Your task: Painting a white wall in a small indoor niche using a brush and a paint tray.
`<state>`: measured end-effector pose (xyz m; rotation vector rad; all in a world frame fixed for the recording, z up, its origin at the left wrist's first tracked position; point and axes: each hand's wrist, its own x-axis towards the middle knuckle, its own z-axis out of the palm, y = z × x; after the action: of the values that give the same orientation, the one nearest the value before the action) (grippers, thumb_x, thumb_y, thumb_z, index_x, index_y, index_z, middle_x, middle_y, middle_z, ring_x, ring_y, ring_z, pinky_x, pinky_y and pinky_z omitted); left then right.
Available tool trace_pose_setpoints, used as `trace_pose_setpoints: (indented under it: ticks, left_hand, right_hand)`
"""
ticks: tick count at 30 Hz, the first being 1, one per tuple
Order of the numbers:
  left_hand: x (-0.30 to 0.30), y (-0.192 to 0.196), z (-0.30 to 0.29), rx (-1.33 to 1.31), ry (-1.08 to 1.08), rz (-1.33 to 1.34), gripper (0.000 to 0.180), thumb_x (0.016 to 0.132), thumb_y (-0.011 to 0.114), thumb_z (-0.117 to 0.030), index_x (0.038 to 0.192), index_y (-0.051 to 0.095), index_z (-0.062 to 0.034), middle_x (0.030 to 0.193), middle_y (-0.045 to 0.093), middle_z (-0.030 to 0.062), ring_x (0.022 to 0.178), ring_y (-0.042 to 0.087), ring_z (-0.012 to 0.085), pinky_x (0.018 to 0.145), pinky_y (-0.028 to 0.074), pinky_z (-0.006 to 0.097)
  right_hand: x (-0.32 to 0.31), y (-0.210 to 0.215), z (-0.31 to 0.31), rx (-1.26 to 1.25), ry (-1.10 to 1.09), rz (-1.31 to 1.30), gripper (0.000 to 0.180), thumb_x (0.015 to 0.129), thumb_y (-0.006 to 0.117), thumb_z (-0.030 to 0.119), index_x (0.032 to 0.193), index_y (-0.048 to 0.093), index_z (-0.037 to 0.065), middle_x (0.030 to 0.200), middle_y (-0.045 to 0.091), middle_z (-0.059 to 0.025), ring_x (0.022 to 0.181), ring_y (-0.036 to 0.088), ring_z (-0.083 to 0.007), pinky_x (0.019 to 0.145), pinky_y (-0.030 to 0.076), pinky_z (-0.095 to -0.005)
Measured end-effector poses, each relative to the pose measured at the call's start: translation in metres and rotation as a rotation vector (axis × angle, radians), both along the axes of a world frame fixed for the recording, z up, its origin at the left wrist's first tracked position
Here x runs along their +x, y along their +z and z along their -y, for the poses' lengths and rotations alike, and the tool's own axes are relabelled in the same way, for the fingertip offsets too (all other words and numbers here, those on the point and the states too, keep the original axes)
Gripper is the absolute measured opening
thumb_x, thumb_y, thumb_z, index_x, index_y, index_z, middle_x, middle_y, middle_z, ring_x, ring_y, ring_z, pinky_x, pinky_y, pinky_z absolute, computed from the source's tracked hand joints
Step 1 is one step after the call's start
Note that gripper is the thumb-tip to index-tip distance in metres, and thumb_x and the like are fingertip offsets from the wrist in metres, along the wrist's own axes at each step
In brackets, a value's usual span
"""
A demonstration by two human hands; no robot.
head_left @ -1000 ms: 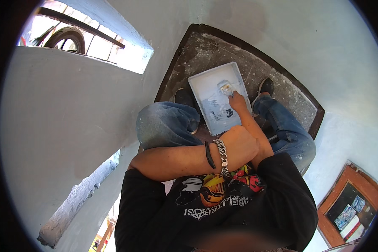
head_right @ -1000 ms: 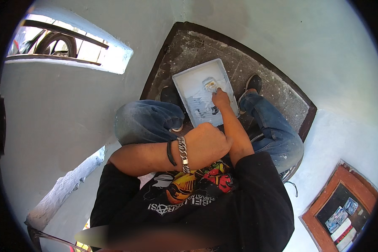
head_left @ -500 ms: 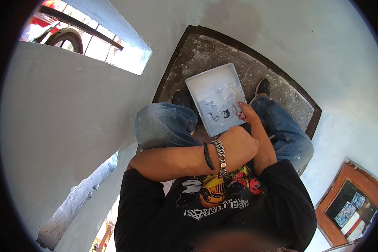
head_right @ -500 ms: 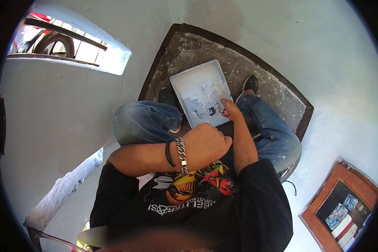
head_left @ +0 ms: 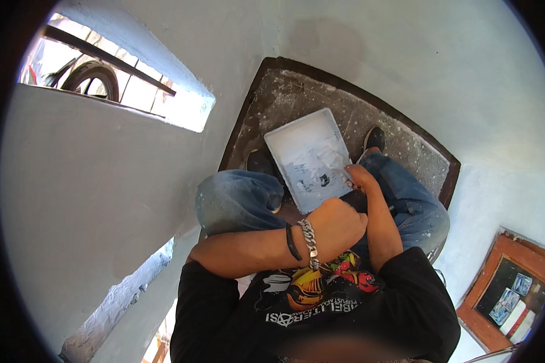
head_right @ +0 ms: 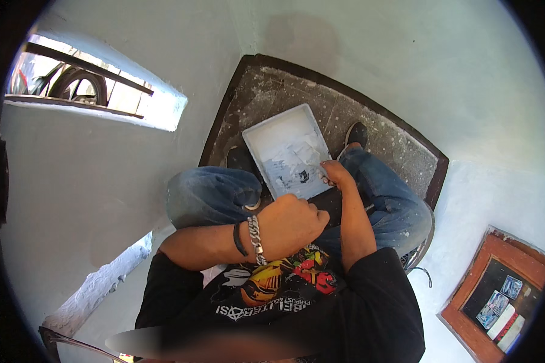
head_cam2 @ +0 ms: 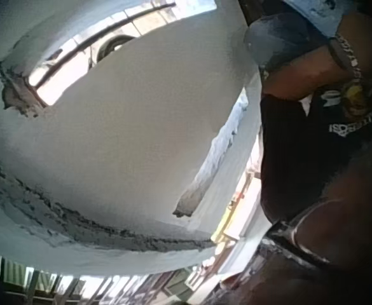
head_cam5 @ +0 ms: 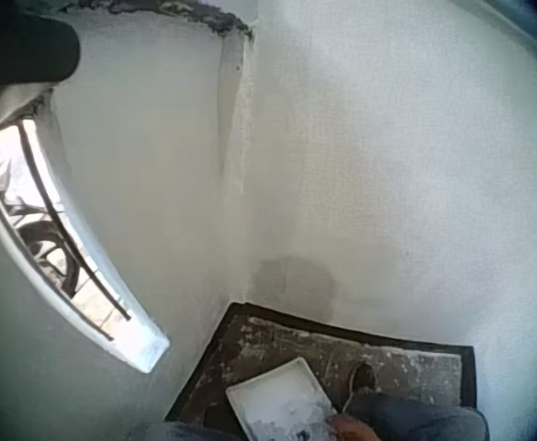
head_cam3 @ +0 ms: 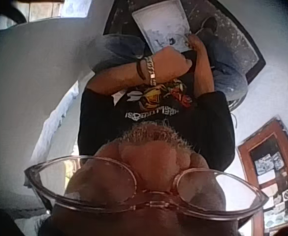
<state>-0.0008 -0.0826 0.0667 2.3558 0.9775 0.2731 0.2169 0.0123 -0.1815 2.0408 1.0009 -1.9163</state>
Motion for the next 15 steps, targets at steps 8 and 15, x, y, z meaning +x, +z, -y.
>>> trace_pose_setpoints:
  ticks: [8, 15]
  left_hand:
    - [-0.006, 0.006, -0.006, -0.040, -0.011, -0.019, 0.018, 0.070, 0.061, -0.013, 0.082, 0.056, -0.0020, 0.068, 0.061, 0.0084, 0.066, 0.064, 0.0227, 0.057, 0.049, 0.032]
    - [-0.046, 0.040, -0.025, -0.037, 0.089, 0.006, 0.024, 0.069, 0.063, -0.014, 0.087, 0.052, -0.0035, 0.072, 0.059, 0.0077, 0.068, 0.062, 0.0219, 0.058, 0.048, 0.032]
  right_hand:
    - [-0.087, 0.039, -0.078, 0.395, -0.377, -0.573, 0.019, 0.091, 0.047, 0.023, 0.089, 0.051, 0.005, 0.066, 0.051, -0.0026, 0.042, 0.039, -0.0100, 0.037, 0.026, -0.0236]
    - [-0.140, 0.007, -0.153, 0.358, -0.560, -0.637, 0.017, 0.091, 0.044, 0.021, 0.086, 0.050, 0.006, 0.066, 0.049, -0.0022, 0.045, 0.039, -0.0100, 0.038, 0.027, -0.0234]
